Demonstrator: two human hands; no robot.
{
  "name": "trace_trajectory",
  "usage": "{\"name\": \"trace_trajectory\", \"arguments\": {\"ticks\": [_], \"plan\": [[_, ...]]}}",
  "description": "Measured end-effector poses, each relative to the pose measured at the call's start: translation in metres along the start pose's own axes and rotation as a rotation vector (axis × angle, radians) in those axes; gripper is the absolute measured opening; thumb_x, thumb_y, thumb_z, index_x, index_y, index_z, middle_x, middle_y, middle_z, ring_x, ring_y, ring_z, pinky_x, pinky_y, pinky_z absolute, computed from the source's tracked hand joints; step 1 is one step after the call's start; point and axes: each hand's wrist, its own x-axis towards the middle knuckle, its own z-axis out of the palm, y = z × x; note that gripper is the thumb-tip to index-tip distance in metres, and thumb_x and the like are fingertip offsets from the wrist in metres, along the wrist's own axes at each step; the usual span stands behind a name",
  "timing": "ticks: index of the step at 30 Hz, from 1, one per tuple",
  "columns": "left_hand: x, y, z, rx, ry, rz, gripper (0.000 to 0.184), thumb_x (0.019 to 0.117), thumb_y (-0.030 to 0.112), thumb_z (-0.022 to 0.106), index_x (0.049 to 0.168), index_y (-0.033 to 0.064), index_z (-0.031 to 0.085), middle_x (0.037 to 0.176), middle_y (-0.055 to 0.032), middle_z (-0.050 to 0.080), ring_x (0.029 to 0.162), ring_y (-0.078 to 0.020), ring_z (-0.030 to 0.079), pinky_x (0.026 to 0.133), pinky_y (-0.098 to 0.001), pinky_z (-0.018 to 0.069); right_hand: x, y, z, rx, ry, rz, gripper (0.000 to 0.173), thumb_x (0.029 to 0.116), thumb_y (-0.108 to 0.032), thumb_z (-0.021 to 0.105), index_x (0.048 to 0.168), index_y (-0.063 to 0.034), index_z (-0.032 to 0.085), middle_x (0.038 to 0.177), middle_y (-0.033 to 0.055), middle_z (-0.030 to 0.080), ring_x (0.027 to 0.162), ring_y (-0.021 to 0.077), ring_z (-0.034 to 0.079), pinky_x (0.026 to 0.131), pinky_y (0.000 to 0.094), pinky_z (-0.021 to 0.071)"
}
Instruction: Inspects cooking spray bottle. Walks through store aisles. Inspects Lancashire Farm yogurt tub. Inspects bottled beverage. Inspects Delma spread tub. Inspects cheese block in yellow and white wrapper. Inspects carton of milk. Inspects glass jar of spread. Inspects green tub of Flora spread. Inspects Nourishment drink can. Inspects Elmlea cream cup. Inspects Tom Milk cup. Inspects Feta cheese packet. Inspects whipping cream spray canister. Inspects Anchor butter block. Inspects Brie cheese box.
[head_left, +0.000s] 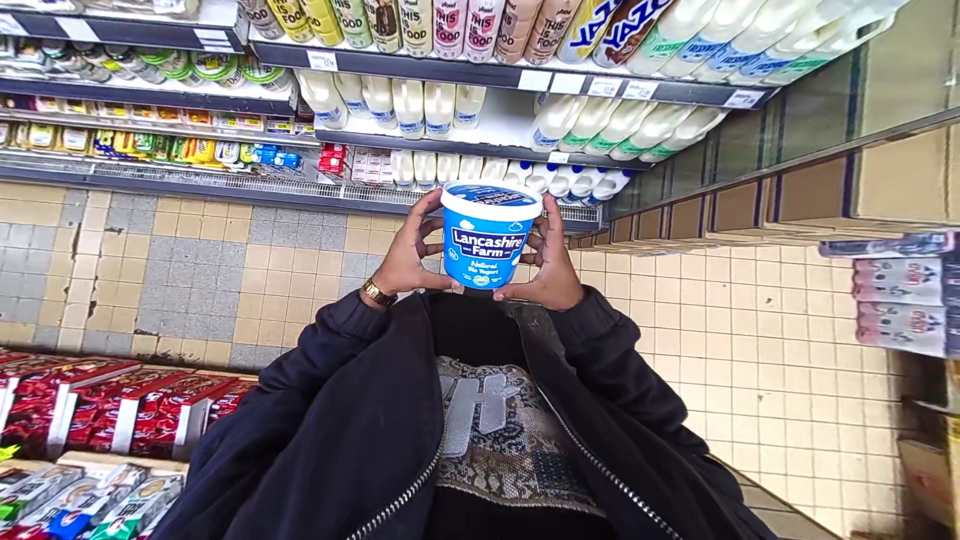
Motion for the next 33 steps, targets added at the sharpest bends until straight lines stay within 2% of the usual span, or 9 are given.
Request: {"name": "trace_trajectory", "arguments": {"ticks": [7,12,15,19,22,25,30,33], "plan": [[-0.001,0.0,0.001,0.012,-0.005,0.0,0.13,0.0522,0.004,0.099,0.159,0.0191,0.027,0.158,-0.0135,0.036,0.136,-0.0397,0.05,0.098,-0.0611,0.0568,-0.001,-0.004,0.002,-0.053,-0.012,0.016,0.162,0.0449,-0.036,0.103,0.162,-0.0176,-0.007,0.157,0.0183,0.034,0.129,0.0278,0.059,0.089,0.0443,0.0635],[-0.002,-0.003,0.0,0.011,-0.006,0.004,0.129,0.0525,0.005,0.099,0.159,0.019,0.028,0.158,-0.0144,0.036,0.136,-0.0403,0.05,0.097,-0.0617,0.057,0.0,-0.004,0.004,-0.106,-0.01,0.039,0.164,0.0428,-0.037,0.103,0.162,-0.0133,-0.006,0.157,0.0198,0.034,0.127,0.0262,0.06,0.087,0.0434,0.0641],[-0.003,-0.003,-0.001,0.016,-0.01,0.013,0.128,0.0528,0.006,0.099,0.159,0.0168,0.027,0.157,-0.0149,0.036,0.135,-0.0393,0.051,0.097,-0.0597,0.058,0.001,-0.003,0.004,-0.134,-0.005,0.038,0.163,0.0428,-0.042,0.103,0.163,-0.0134,-0.004,0.159,0.02,0.031,0.126,0.0254,0.061,0.084,0.0422,0.0643],[-0.001,-0.001,-0.004,0.022,-0.02,0.015,0.127,0.054,0.007,0.099,0.159,0.0149,0.027,0.158,-0.0155,0.036,0.136,-0.0394,0.05,0.097,-0.0596,0.058,0.003,-0.004,0.005,-0.125,-0.007,0.044,0.165,0.0423,-0.04,0.103,0.162,-0.0145,-0.007,0.159,0.0204,0.03,0.127,0.0271,0.06,0.083,0.0432,0.0651],[0.001,-0.001,-0.005,0.022,-0.016,0.02,0.128,0.053,0.007,0.099,0.159,0.0148,0.027,0.158,-0.0153,0.036,0.135,-0.0391,0.051,0.096,-0.0593,0.0581,0.006,-0.004,0.004,-0.147,-0.006,0.047,0.162,0.0427,-0.039,0.103,0.163,-0.0136,-0.002,0.159,0.0202,0.03,0.125,0.0259,0.062,0.082,0.0423,0.0652],[0.005,-0.002,-0.007,0.013,-0.026,0.04,0.128,0.0537,0.006,0.099,0.159,0.0139,0.027,0.158,-0.0161,0.036,0.136,-0.0397,0.051,0.097,-0.0598,0.0577,0.009,-0.004,0.004,-0.138,0.015,0.017,0.154,0.044,-0.035,0.104,0.162,-0.0154,0.006,0.156,0.0196,0.035,0.124,0.0273,0.062,0.081,0.0435,0.0656],[0.023,0.006,-0.008,0.035,-0.044,0.09,0.127,0.0551,0.009,0.099,0.16,0.0094,0.026,0.16,-0.0187,0.033,0.137,-0.0407,0.049,0.098,-0.0591,0.0572,0.02,-0.009,-0.001,-0.115,0.062,-0.068,0.15,0.0451,-0.029,0.103,0.159,-0.0075,0.008,0.151,0.0221,0.04,0.122,0.0279,0.063,0.079,0.0428,0.0659],[0.041,0.015,-0.007,0.051,-0.041,0.144,0.125,0.057,0.012,0.098,0.159,0.0064,0.026,0.16,-0.0191,0.033,0.138,-0.04,0.049,0.1,-0.058,0.0565,0.033,-0.013,-0.011,-0.083,0.097,-0.156,0.149,0.0459,-0.028,0.103,0.158,-0.0081,0.007,0.152,0.023,0.038,0.125,0.0302,0.062,0.082,0.0449,0.0657]]}}
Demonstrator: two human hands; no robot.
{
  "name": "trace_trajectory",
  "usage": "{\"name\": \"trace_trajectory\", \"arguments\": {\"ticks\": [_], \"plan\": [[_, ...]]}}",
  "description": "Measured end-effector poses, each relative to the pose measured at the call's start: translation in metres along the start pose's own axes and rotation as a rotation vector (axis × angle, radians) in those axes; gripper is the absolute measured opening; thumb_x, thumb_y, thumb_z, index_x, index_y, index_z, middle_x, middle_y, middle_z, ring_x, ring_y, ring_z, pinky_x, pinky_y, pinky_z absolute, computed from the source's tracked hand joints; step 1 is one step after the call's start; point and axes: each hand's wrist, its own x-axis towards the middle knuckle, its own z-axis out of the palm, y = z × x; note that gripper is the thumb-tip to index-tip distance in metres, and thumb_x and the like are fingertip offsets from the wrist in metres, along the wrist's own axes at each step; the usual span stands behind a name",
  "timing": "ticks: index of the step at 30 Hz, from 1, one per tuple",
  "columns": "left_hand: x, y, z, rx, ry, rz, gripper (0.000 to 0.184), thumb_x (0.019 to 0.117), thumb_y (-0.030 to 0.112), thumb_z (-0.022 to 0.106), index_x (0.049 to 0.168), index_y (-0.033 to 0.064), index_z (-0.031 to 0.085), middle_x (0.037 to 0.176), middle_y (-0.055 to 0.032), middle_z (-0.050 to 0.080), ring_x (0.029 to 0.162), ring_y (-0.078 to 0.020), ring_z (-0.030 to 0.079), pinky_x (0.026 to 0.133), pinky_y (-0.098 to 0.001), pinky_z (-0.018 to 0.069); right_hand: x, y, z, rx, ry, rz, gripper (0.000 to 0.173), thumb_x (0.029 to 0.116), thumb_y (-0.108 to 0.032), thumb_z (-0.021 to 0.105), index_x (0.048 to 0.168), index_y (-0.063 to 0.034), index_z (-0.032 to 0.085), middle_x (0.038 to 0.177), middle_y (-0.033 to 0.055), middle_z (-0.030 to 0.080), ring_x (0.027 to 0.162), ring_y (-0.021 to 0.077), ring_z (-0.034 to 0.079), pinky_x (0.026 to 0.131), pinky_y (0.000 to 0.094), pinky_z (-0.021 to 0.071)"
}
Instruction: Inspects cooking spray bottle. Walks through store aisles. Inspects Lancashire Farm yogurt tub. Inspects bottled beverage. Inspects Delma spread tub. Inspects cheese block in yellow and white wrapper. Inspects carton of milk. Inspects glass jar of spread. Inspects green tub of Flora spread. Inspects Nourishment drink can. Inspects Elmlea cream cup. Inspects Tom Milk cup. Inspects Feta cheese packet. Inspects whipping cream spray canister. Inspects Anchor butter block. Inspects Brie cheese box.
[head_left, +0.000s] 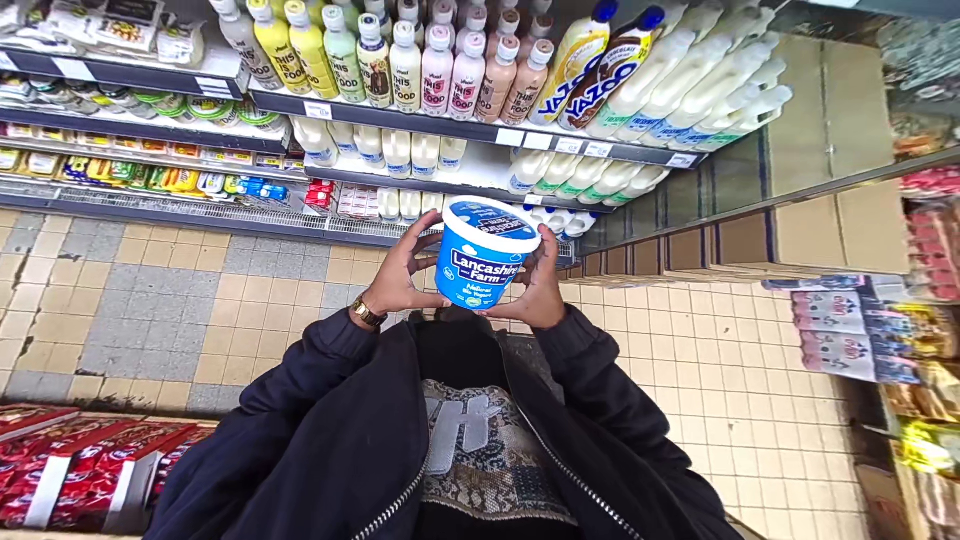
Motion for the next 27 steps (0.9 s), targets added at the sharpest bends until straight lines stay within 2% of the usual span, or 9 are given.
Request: {"name": "trace_trajectory", "arguments": {"ticks": [4,8,13,15,17,20,23,25,27], "plan": [[0.035,0.004,0.002,-0.014,0.032,0.1,0.117,0.0619,0.01,0.096,0.157,0.0015,0.029,0.159,-0.0212,0.035,0.14,-0.0409,0.046,0.105,-0.0588,0.0526,0.031,0.0,-0.016,0.005,0.062,-0.138,0.146,0.0483,-0.029,0.103,0.157,-0.0154,0.007,0.151,0.0189,0.04,0.128,0.0286,0.06,0.086,0.0449,0.0647],[0.06,0.009,0.002,0.013,0.099,0.161,0.111,0.0681,0.017,0.094,0.156,-0.0007,0.029,0.159,-0.0221,0.036,0.144,-0.04,0.04,0.109,-0.0606,0.0477,0.079,-0.007,-0.039,-0.01,0.1,-0.232,0.144,0.0489,-0.028,0.103,0.157,-0.0232,0.008,0.152,0.0134,0.041,0.128,0.0272,0.06,0.09,0.0466,0.0636],[0.068,0.007,-0.011,0.017,0.114,0.166,0.104,0.0749,0.016,0.09,0.157,-0.0008,0.028,0.161,-0.0217,0.032,0.146,-0.0411,0.037,0.108,-0.0617,0.0481,0.159,-0.03,-0.077,-0.1,0.212,-0.264,0.149,0.0415,-0.027,0.105,0.156,-0.0249,0.011,0.149,0.0131,0.041,0.121,0.0304,0.062,0.083,0.0489,0.0649],[0.067,0.006,-0.015,0.012,0.134,0.167,0.098,0.078,0.017,0.088,0.157,0.0013,0.031,0.161,-0.0209,0.033,0.145,-0.041,0.038,0.107,-0.0614,0.0489,0.195,-0.039,-0.093,-0.147,0.258,-0.292,0.153,0.0386,-0.024,0.105,0.158,-0.0215,0.009,0.151,0.0152,0.04,0.122,0.0312,0.062,0.082,0.0497,0.0644],[0.065,0.005,-0.017,0.007,0.165,0.153,0.093,0.0805,0.018,0.086,0.156,0.0024,0.033,0.16,-0.0206,0.035,0.144,-0.0409,0.04,0.108,-0.0601,0.049,0.231,-0.046,-0.108,-0.194,0.272,-0.341,0.155,0.0377,-0.021,0.104,0.158,-0.0142,0.006,0.153,0.0179,0.035,0.128,0.0307,0.057,0.089,0.0495,0.0629],[0.061,0.002,-0.022,0.025,0.222,0.124,0.087,0.0818,0.022,0.085,0.154,0.0054,0.039,0.156,-0.0196,0.041,0.14,-0.0398,0.046,0.105,-0.0572,0.0517,0.284,-0.051,-0.128,-0.337,0.304,-0.392,0.153,0.044,-0.021,0.103,0.159,-0.0078,0.004,0.155,0.0219,0.031,0.128,0.029,0.058,0.091,0.0457,0.0621],[0.058,-0.005,-0.029,0.041,0.282,0.118,0.083,0.0831,0.023,0.084,0.153,0.0082,0.042,0.154,-0.0182,0.044,0.138,-0.0389,0.048,0.104,-0.0564,0.0523,0.333,-0.05,-0.145,-0.483,0.362,-0.442,0.15,0.0469,-0.022,0.102,0.158,0.004,0.004,0.158,0.033,0.024,0.132,0.0362,0.053,0.096,0.0448,0.0584],[0.056,-0.007,-0.032,0.045,0.326,0.12,0.082,0.0834,0.023,0.083,0.153,0.0082,0.042,0.154,-0.0182,0.044,0.138,-0.0392,0.048,0.104,-0.0559,0.0526,0.361,-0.049,-0.153,-0.547,0.374,-0.442,0.15,0.0471,-0.024,0.102,0.159,0.0041,0.006,0.159,0.0338,0.02,0.137,0.0379,0.047,0.1,0.0444,0.0567],[0.053,-0.009,-0.033,0.049,0.373,0.116,0.082,0.0831,0.025,0.084,0.152,0.0092,0.043,0.154,-0.0175,0.045,0.137,-0.0387,0.05,0.103,-0.0553,0.0532,0.386,-0.043,-0.16,-0.6,0.389,-0.482,0.149,0.0473,-0.031,0.102,0.158,0.0052,0.009,0.158,0.0339,0.022,0.139,0.0375,0.046,0.101,0.0445,0.056]]}}
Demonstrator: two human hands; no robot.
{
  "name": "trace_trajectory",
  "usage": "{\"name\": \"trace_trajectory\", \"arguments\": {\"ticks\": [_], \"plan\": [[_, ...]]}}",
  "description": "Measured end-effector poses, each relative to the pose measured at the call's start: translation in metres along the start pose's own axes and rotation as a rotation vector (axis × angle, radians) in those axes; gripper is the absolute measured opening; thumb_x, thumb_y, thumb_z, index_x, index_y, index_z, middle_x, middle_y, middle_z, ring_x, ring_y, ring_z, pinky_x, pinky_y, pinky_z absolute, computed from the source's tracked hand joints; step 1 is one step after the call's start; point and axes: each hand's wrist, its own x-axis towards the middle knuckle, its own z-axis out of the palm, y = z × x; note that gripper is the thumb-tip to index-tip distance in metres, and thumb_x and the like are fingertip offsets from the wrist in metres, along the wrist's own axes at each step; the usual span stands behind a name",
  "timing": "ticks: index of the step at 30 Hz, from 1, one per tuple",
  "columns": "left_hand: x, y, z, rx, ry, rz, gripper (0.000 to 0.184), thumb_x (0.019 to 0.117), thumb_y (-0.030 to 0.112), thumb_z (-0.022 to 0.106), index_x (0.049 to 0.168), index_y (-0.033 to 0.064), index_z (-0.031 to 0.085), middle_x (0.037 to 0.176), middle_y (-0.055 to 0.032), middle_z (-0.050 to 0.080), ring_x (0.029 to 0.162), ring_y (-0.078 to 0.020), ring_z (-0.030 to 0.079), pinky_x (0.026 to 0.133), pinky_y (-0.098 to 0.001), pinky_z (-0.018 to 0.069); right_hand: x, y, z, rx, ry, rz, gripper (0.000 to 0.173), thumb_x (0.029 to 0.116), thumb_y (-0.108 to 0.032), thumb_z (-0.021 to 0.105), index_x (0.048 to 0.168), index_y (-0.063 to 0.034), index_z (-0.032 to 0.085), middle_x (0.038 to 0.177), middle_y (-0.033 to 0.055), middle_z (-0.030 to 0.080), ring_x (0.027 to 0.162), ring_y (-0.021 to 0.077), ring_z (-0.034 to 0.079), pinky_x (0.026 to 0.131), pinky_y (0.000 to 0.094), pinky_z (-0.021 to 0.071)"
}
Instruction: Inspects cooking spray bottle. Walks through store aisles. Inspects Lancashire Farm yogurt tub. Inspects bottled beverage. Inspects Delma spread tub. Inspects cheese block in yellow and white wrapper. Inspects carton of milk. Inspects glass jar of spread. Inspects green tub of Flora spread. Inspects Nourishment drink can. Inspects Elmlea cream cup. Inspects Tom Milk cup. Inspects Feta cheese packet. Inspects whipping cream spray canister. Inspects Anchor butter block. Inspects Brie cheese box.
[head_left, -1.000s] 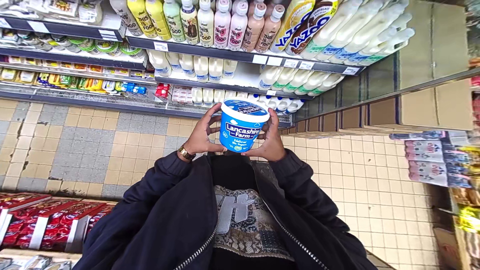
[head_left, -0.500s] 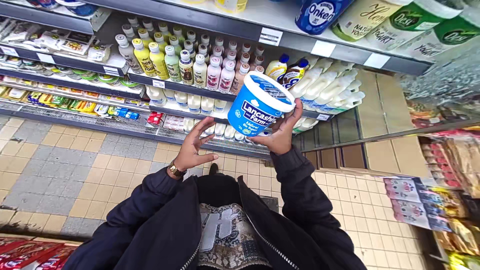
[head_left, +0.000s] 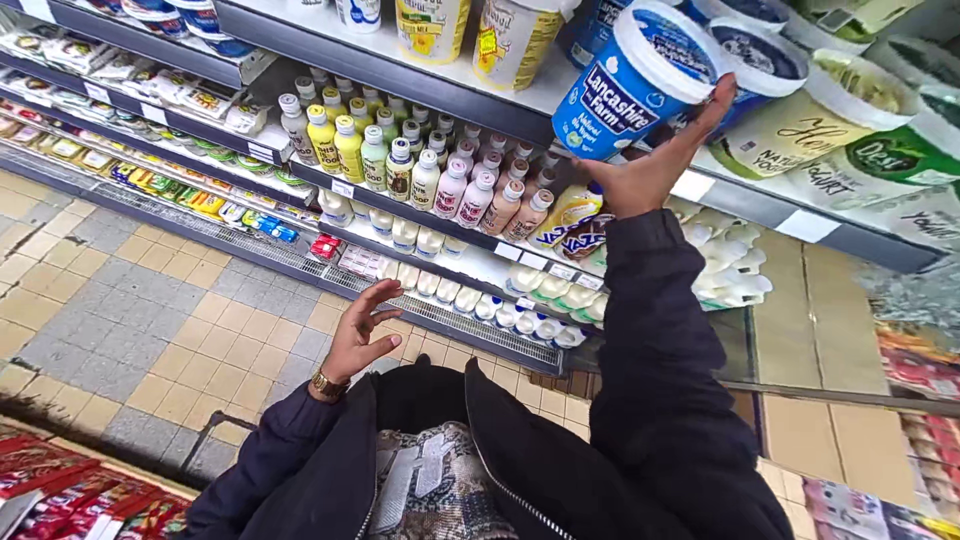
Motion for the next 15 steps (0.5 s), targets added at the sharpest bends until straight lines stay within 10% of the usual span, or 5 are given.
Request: {"name": "trace_trajectory", "arguments": {"ticks": [6,15], "plan": [[-0.003,-0.004,0.001,0.032,0.072,0.012,0.08,0.0828,0.03,0.083,0.15,0.0085,0.045,0.152,-0.0175,0.047,0.135,-0.0363,0.051,0.102,-0.0508,0.0542,0.032,0.018,0.016,-0.101,-0.041,-0.038,0.148,0.047,-0.036,0.1,0.158,0.0072,0.013,0.159,0.0336,0.025,0.147,0.0405,0.035,0.121,0.046,0.0348],[-0.003,-0.006,0.0,0.039,0.074,0.018,0.077,0.0842,0.028,0.083,0.149,0.0088,0.046,0.152,-0.0176,0.047,0.135,-0.0362,0.052,0.103,-0.0507,0.0536,0.047,0.023,0.032,-0.21,-0.101,-0.011,0.144,0.0467,-0.034,0.098,0.16,0.0022,0.016,0.154,0.0301,0.035,0.142,0.0392,0.041,0.117,0.0448,0.0394]]}}
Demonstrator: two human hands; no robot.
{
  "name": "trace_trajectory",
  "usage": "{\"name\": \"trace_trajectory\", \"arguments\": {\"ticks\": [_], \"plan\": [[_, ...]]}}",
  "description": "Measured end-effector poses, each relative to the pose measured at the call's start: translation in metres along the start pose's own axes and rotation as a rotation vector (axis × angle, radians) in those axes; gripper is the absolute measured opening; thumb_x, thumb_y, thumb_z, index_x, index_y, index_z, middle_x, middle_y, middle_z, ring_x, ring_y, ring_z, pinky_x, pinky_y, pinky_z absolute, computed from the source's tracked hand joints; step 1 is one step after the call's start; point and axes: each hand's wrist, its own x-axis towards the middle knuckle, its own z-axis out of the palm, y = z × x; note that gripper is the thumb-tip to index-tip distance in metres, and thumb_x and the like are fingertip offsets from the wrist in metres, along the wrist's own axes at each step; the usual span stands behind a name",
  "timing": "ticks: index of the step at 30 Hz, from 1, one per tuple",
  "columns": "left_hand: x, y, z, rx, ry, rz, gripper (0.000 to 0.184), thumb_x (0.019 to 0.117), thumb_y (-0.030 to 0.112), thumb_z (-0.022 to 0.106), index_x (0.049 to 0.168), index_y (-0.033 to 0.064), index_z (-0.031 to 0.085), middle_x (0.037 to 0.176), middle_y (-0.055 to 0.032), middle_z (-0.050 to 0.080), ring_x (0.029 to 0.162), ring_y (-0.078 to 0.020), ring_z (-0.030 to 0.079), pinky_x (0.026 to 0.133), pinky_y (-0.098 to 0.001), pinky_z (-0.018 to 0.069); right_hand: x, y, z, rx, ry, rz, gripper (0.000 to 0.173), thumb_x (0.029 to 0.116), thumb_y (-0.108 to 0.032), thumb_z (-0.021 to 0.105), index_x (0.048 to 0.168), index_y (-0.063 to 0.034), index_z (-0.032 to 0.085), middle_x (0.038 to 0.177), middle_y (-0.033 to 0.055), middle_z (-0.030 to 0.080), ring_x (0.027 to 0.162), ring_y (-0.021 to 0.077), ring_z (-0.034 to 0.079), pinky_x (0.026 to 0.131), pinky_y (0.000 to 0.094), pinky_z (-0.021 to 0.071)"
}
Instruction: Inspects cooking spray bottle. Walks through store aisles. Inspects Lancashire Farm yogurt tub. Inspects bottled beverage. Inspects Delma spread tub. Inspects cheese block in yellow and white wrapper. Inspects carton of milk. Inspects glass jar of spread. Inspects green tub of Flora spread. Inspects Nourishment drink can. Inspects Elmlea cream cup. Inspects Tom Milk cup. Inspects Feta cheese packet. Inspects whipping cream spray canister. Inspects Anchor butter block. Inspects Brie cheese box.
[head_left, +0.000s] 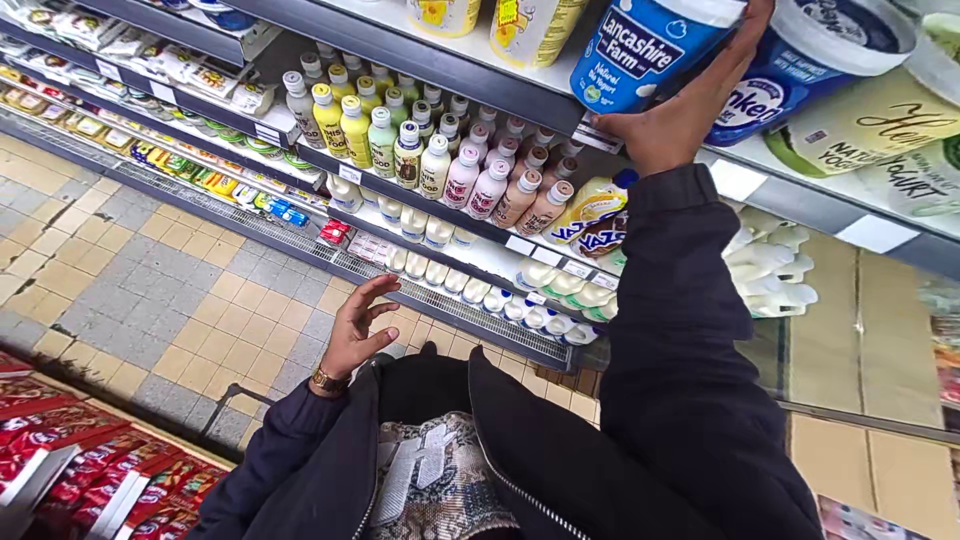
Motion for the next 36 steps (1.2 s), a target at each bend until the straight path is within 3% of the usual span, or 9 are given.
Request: {"name": "trace_trajectory", "arguments": {"ticks": [9,13,16,18,20,23,26,30,36], "plan": [[-0.012,0.008,-0.015,-0.014,-0.015,-0.008,0.076,0.0839,0.028,0.083,0.148,0.0081,0.047,0.151,-0.0171,0.048,0.135,-0.0359,0.052,0.103,-0.0508,0.0536,0.007,-0.007,-0.001,-0.122,-0.05,0.188,0.143,0.0508,-0.022,0.096,0.163,-0.0039,0.008,0.157,0.0295,0.031,0.143,0.0397,0.039,0.116,0.045,0.0387],[-0.021,0.019,-0.03,-0.008,-0.048,-0.028,0.074,0.0845,0.028,0.082,0.147,0.008,0.049,0.151,-0.0171,0.049,0.134,-0.0357,0.053,0.102,-0.0506,0.0541,-0.003,-0.025,0.0,-0.255,-0.069,0.263,0.137,0.0605,-0.018,0.092,0.163,-0.0016,0.003,0.155,0.0305,0.036,0.14,0.0418,0.043,0.114,0.0473,0.0399],[-0.032,0.041,-0.044,0.088,-0.01,-0.076,0.068,0.0875,0.029,0.079,0.142,0.0,0.051,0.145,-0.0203,0.054,0.127,-0.0358,0.059,0.098,-0.0475,0.0576,-0.032,-0.053,-0.003,-0.098,-0.026,0.211,0.131,0.0675,-0.024,0.091,0.163,0.0006,0.004,0.157,0.0279,0.034,0.138,0.0362,0.046,0.11,0.0408,0.0457],[-0.039,0.057,-0.055,0.135,0.007,-0.085,0.062,0.09,0.028,0.076,0.139,-0.0017,0.053,0.14,-0.0199,0.058,0.123,-0.0341,0.062,0.096,-0.0455,0.0585,-0.069,-0.079,-0.006,0.117,0.008,0.128,0.121,0.075,-0.031,0.088,0.162,0.0019,0.01,0.152,0.0242,0.042,0.133,0.0316,0.052,0.102,0.0392,0.0531],[-0.046,0.072,-0.065,0.142,0.002,-0.073,0.057,0.0916,0.028,0.075,0.137,-0.0003,0.055,0.137,-0.0185,0.06,0.12,-0.0325,0.063,0.095,-0.0442,0.0587,-0.119,-0.112,-0.01,0.302,-0.004,0.078,0.108,0.0819,-0.038,0.084,0.158,0.006,0.021,0.144,0.0232,0.051,0.129,0.0281,0.056,0.101,0.0393,0.0542],[-0.055,0.092,-0.08,0.13,-0.033,-0.032,0.051,0.0927,0.028,0.075,0.136,0.0049,0.059,0.135,-0.0148,0.063,0.119,-0.0292,0.064,0.096,-0.0422,0.0583,-0.204,-0.165,-0.013,0.521,-0.064,0.062,0.084,0.0866,-0.031,0.081,0.146,0.0108,0.039,0.137,0.0233,0.058,0.124,0.0281,0.061,0.103,0.0432,0.0543],[-0.067,0.104,-0.094,0.12,-0.071,-0.01,0.048,0.0935,0.026,0.073,0.135,0.0057,0.06,0.133,-0.0144,0.064,0.119,-0.0291,0.064,0.097,-0.0427,0.0575,-0.282,-0.209,-0.01,0.636,-0.093,0.12,0.058,0.0893,-0.028,0.079,0.134,0.0003,0.055,0.127,0.0126,0.066,0.118,0.0235,0.064,0.1,0.0442,0.056],[-0.084,0.106,-0.108,0.118,-0.109,-0.017,0.045,0.0945,0.026,0.073,0.132,0.0051,0.061,0.129,-0.0135,0.066,0.116,-0.0263,0.066,0.094,-0.0404,0.0582,-0.369,-0.26,0.0,0.828,-0.122,0.242,0.045,0.0926,-0.024,0.075,0.131,-0.0056,0.059,0.127,0.0077,0.067,0.118,0.0216,0.065,0.1,0.0407,0.0558],[-0.12,0.097,-0.132,0.09,-0.155,-0.091,0.046,0.0936,0.024,0.073,0.13,-0.001,0.061,0.128,-0.0163,0.066,0.115,-0.0273,0.066,0.092,-0.0413,0.0589,-0.457,-0.317,0.016,0.941,-0.172,0.424,0.039,0.0941,-0.018,0.071,0.129,-0.0028,0.061,0.123,0.0101,0.069,0.111,0.0217,0.067,0.095,0.0386,0.0577]]}}
